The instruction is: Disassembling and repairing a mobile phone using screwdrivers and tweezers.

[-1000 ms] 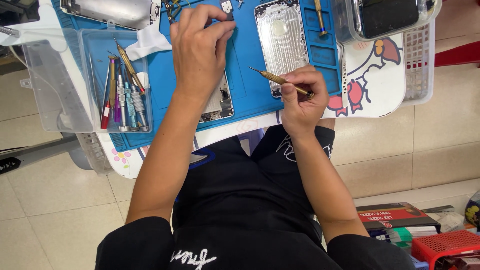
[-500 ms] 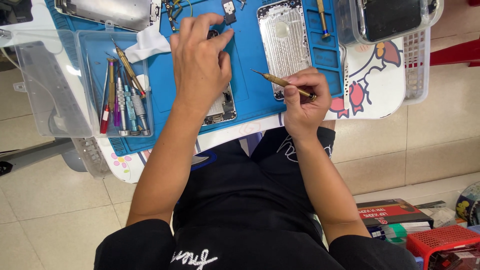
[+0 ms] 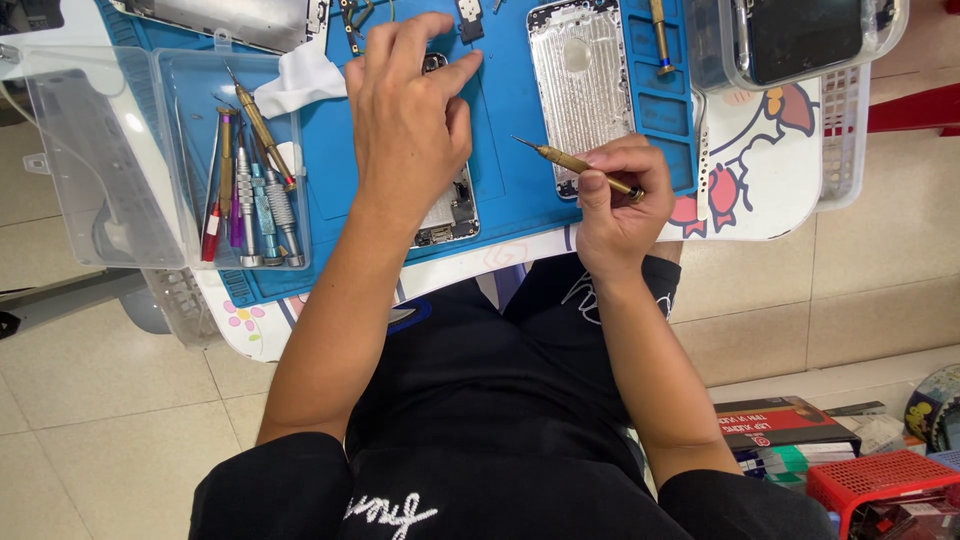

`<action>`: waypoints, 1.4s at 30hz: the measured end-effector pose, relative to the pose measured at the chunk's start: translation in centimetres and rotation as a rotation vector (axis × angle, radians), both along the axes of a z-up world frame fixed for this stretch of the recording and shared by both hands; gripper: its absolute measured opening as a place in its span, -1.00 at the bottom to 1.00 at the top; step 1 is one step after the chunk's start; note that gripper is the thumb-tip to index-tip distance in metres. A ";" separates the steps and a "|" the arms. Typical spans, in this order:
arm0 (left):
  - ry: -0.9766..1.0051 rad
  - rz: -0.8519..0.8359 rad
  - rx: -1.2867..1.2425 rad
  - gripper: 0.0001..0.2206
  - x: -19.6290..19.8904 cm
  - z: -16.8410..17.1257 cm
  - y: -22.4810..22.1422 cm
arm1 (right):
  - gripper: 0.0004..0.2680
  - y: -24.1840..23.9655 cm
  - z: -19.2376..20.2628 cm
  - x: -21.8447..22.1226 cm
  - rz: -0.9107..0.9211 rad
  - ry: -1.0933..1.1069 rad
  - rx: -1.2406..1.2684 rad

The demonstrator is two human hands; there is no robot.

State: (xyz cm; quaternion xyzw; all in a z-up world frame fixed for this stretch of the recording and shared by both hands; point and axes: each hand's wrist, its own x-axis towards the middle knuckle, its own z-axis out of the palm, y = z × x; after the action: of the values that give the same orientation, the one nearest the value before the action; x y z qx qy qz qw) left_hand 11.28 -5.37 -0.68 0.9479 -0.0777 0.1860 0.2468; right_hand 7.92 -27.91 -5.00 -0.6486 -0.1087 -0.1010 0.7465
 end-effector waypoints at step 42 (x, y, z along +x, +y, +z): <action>0.017 -0.041 -0.017 -0.61 0.0 -0.7 -0.4 | -0.83 -0.1 0.0 0.0 0.010 -0.010 -0.038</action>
State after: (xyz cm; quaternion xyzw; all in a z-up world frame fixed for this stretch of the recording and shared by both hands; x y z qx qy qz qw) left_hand 11.23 -5.75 -1.39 0.9455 -0.0934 0.1737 0.2590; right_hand 7.97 -27.96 -5.04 -0.6615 -0.1175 -0.0987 0.7340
